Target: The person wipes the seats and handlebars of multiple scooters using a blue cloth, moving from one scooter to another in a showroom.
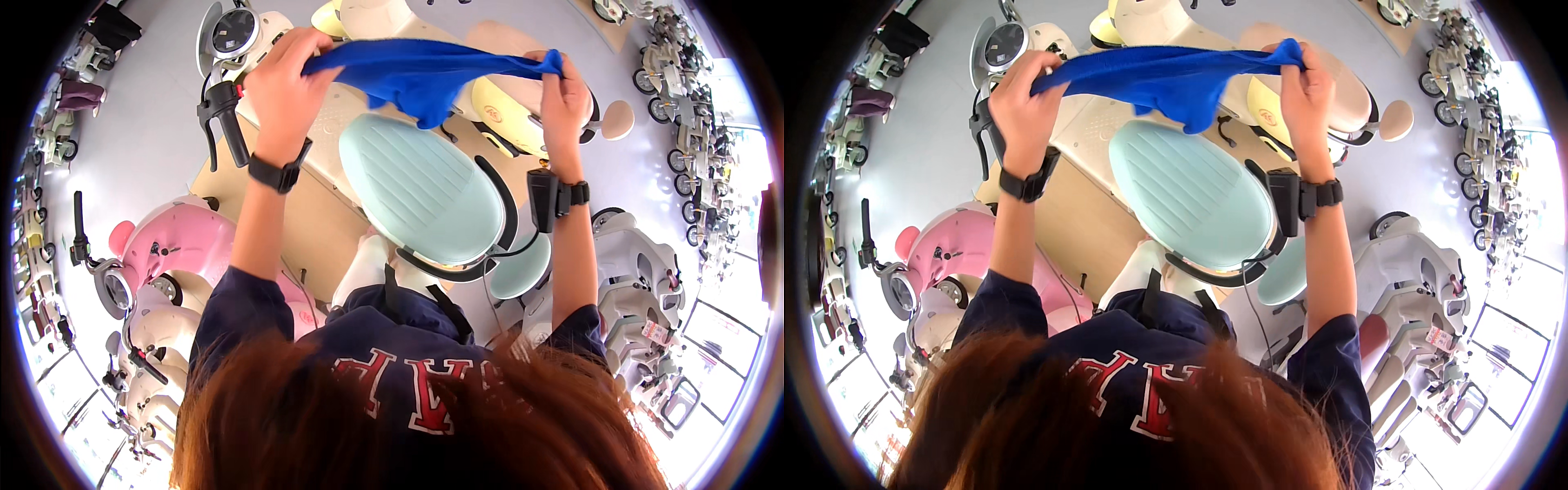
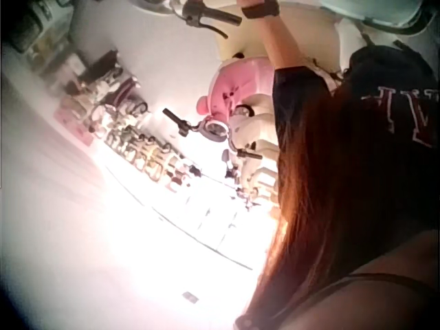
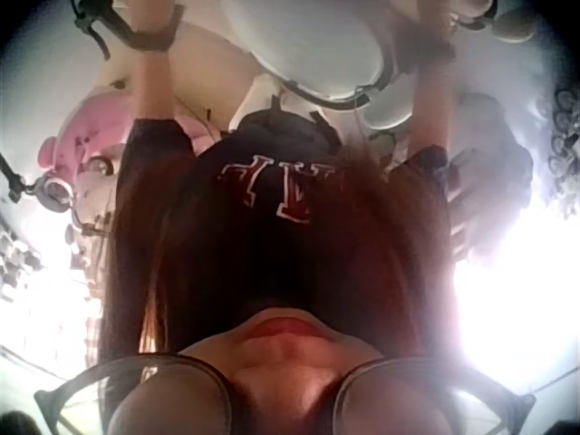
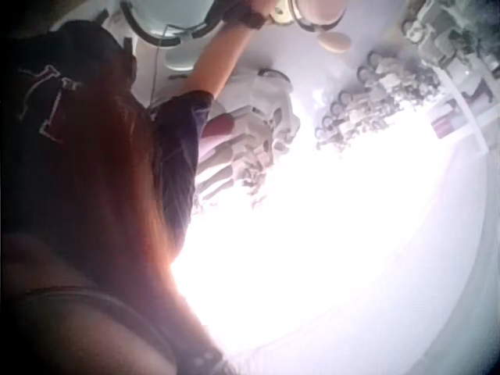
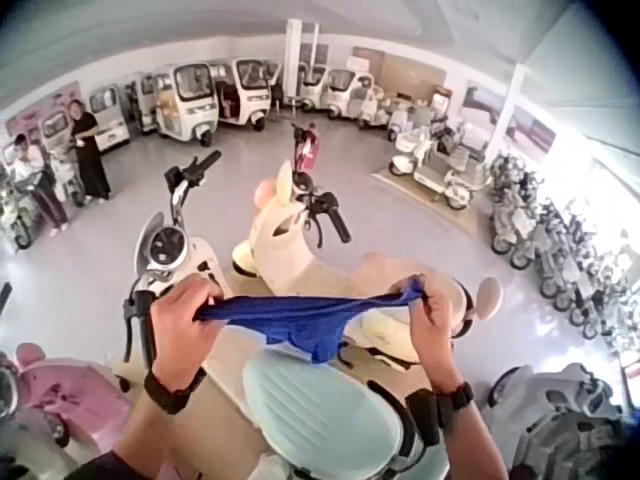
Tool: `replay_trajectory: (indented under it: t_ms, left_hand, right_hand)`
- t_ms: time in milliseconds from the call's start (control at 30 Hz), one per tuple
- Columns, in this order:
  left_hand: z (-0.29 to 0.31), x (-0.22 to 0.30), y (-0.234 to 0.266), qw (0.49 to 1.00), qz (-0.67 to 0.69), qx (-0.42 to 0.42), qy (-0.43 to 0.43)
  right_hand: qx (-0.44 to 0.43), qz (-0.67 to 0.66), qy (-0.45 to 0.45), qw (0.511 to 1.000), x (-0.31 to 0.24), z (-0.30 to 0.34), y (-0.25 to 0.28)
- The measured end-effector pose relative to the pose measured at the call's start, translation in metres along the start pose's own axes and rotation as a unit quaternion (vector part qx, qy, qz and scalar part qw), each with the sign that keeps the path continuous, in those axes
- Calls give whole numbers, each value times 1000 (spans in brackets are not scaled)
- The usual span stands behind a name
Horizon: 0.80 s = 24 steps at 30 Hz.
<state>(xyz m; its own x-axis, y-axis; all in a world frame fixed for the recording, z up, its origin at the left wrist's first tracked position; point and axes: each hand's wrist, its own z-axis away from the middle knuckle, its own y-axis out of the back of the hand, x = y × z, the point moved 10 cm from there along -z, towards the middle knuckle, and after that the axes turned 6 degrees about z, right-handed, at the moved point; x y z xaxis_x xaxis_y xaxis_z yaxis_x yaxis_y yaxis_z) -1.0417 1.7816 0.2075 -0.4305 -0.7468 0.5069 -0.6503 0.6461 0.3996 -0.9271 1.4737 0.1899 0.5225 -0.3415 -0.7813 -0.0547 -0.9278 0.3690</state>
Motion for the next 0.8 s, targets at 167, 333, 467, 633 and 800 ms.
replay_trajectory:
  t_ms: [167,333,467,633,800]
  left_hand:
    - [54,45,0,983,-45,-175,-13]
    - [179,85,-46,907,110,-364,182]
    - [284,117,-102,808,253,-450,283]
    - [336,164,-147,617,435,-565,333]
    - [363,120,-177,666,366,-538,366]
  right_hand:
    - [-108,-15,-62,992,27,44,2]
    - [-242,-67,-174,952,91,139,12]
    - [-281,10,-234,931,130,204,56]
    - [-334,177,-330,865,160,240,105]
    - [-372,219,-286,856,190,250,99]
